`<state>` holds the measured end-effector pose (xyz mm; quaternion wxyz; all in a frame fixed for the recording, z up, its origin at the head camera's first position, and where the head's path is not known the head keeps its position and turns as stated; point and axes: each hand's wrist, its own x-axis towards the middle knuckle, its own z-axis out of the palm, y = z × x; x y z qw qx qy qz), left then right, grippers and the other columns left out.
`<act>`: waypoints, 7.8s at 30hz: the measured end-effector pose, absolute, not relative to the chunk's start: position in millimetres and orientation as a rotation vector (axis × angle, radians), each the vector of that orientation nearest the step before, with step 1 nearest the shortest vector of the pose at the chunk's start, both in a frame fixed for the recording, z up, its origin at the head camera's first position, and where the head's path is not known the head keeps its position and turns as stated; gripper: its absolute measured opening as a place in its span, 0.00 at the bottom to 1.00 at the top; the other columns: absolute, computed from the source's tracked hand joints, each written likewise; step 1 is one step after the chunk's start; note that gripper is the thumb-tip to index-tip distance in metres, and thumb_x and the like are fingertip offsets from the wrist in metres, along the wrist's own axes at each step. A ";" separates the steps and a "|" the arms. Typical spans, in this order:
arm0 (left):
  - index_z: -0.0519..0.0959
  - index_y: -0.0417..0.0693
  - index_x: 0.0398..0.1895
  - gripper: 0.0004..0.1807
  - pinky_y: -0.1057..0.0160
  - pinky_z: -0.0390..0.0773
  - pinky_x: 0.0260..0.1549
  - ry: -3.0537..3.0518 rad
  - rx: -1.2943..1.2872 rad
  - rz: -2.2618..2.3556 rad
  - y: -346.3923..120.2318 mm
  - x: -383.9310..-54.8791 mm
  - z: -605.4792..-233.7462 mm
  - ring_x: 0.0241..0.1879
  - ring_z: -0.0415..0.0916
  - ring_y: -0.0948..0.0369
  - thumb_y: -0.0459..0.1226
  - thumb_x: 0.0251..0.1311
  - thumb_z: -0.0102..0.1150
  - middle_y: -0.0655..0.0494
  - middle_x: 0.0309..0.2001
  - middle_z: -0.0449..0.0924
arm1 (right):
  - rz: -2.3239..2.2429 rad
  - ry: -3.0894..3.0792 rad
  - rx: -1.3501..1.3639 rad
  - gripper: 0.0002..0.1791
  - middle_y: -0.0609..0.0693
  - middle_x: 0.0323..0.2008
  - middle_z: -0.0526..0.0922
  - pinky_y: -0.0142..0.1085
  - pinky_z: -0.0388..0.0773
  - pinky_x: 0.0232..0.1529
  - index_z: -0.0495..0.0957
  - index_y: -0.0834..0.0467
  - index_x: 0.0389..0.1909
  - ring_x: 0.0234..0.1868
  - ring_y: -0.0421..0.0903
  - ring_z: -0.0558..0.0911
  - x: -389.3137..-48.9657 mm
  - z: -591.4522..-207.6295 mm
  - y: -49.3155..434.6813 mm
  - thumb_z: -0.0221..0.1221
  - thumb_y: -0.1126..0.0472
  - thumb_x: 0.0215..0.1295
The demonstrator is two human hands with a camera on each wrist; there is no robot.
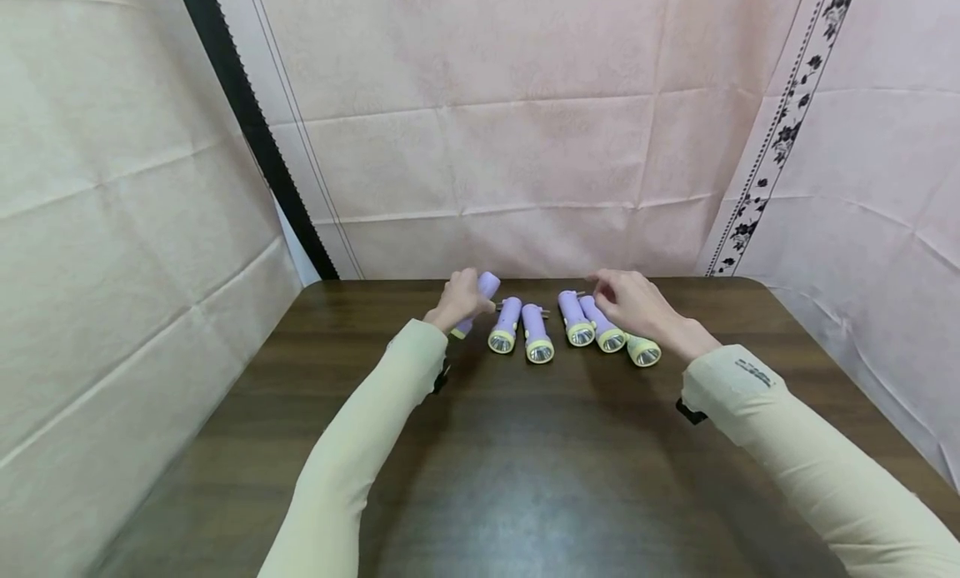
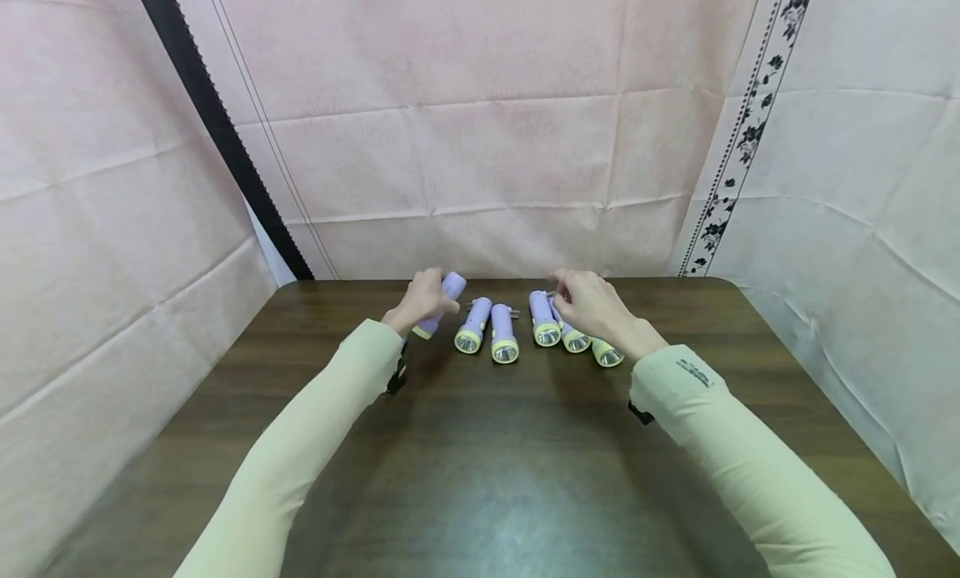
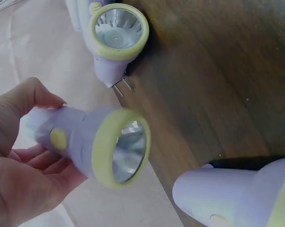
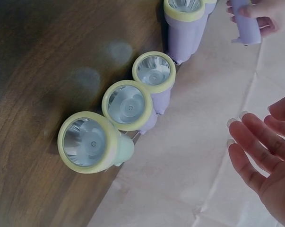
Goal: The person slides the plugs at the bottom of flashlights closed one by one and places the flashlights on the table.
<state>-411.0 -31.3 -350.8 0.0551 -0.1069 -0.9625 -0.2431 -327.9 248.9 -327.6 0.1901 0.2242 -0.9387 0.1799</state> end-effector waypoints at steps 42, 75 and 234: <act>0.74 0.40 0.55 0.24 0.58 0.78 0.48 -2.724 -1.095 -1.653 -40.4 -396.4 -349.6 0.46 0.78 0.56 0.25 0.51 0.60 0.41 0.49 0.81 | 0.543 -2.591 0.927 0.33 0.48 0.35 0.84 0.36 0.76 0.34 0.70 0.53 0.66 0.34 0.42 0.82 -324.9 -332.1 223.6 0.51 0.70 0.55; 0.74 0.38 0.56 0.26 0.62 0.76 0.46 -2.716 -1.207 -1.738 -30.4 -386.5 -342.9 0.44 0.77 0.59 0.23 0.49 0.60 0.43 0.46 0.80 | 0.615 -2.546 1.050 0.36 0.51 0.31 0.80 0.33 0.73 0.30 0.73 0.49 0.64 0.30 0.41 0.77 -319.1 -327.5 205.6 0.52 0.75 0.52; 0.72 0.43 0.41 0.23 0.58 0.78 0.31 -2.918 -0.308 -0.691 8.3 -386.9 -346.2 0.34 0.79 0.53 0.45 0.47 0.69 0.48 0.36 0.77 | 0.519 -2.689 0.719 0.12 0.52 0.36 0.83 0.42 0.77 0.40 0.82 0.61 0.44 0.38 0.49 0.81 -312.8 -322.5 245.1 0.55 0.65 0.62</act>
